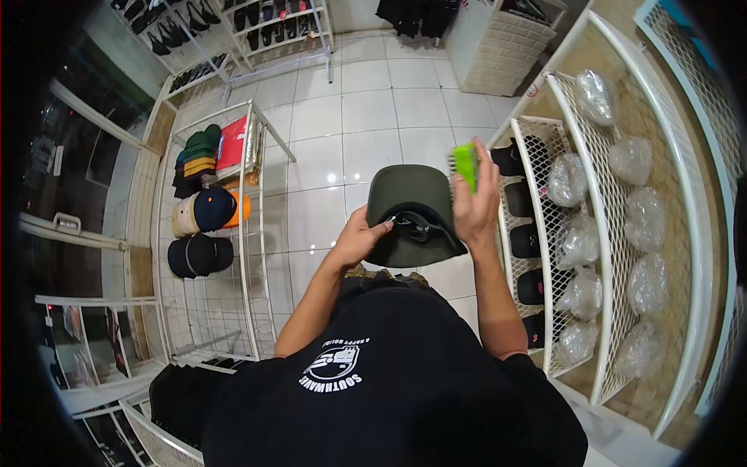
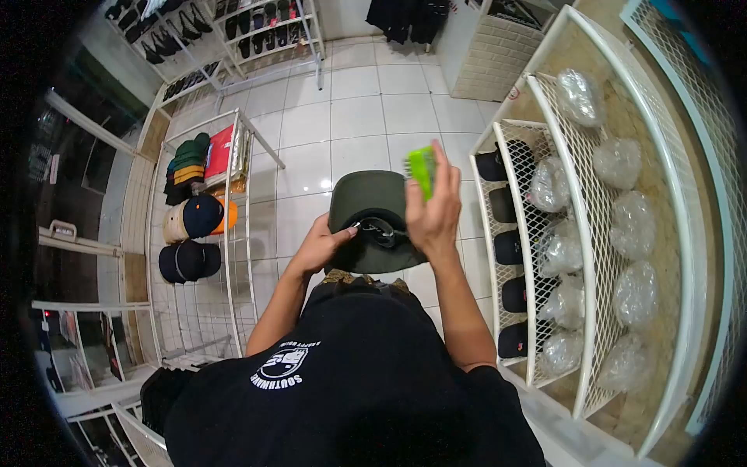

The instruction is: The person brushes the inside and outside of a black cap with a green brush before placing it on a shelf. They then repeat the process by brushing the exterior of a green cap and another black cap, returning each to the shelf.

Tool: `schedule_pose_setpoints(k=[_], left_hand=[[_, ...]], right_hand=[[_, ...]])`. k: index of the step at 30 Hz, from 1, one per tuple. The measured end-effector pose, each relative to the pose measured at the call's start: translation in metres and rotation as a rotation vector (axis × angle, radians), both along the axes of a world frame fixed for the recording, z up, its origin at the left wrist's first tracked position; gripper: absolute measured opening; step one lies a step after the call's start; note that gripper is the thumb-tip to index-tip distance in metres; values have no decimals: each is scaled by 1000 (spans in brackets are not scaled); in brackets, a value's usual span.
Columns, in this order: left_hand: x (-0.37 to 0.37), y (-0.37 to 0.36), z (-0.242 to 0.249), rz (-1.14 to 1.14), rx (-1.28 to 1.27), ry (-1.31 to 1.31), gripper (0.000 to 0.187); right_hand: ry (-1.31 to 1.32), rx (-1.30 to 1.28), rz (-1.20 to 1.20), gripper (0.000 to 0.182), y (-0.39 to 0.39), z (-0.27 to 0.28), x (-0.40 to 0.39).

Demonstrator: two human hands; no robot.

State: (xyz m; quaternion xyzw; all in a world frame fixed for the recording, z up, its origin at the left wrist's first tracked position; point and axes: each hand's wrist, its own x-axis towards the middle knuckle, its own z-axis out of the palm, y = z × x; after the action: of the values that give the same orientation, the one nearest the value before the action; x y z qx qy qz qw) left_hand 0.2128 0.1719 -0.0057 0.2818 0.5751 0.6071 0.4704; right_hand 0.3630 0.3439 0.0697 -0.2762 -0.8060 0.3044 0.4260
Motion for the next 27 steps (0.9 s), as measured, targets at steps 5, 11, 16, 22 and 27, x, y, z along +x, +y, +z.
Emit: schedule_pose_setpoints(k=[5,11,16,22,27], left_hand=[[4,7,5,116,102,97,39],[-36,3,-1,-7,120,243,66],[-70,5,14,-49,104,344,72],[-134,10,4,50,319,458,67],[-180,6,-5,-9,212,253,64]], right_hand=[[-196,186,60,71,-31,-34,-57],[-72,50,152,72,-49,-41,-103],[5,156,89,70,-43,-34,-141],[-55,212,90,67,-26,-28,-198],[67,132,323,69,-60,-23,-236]])
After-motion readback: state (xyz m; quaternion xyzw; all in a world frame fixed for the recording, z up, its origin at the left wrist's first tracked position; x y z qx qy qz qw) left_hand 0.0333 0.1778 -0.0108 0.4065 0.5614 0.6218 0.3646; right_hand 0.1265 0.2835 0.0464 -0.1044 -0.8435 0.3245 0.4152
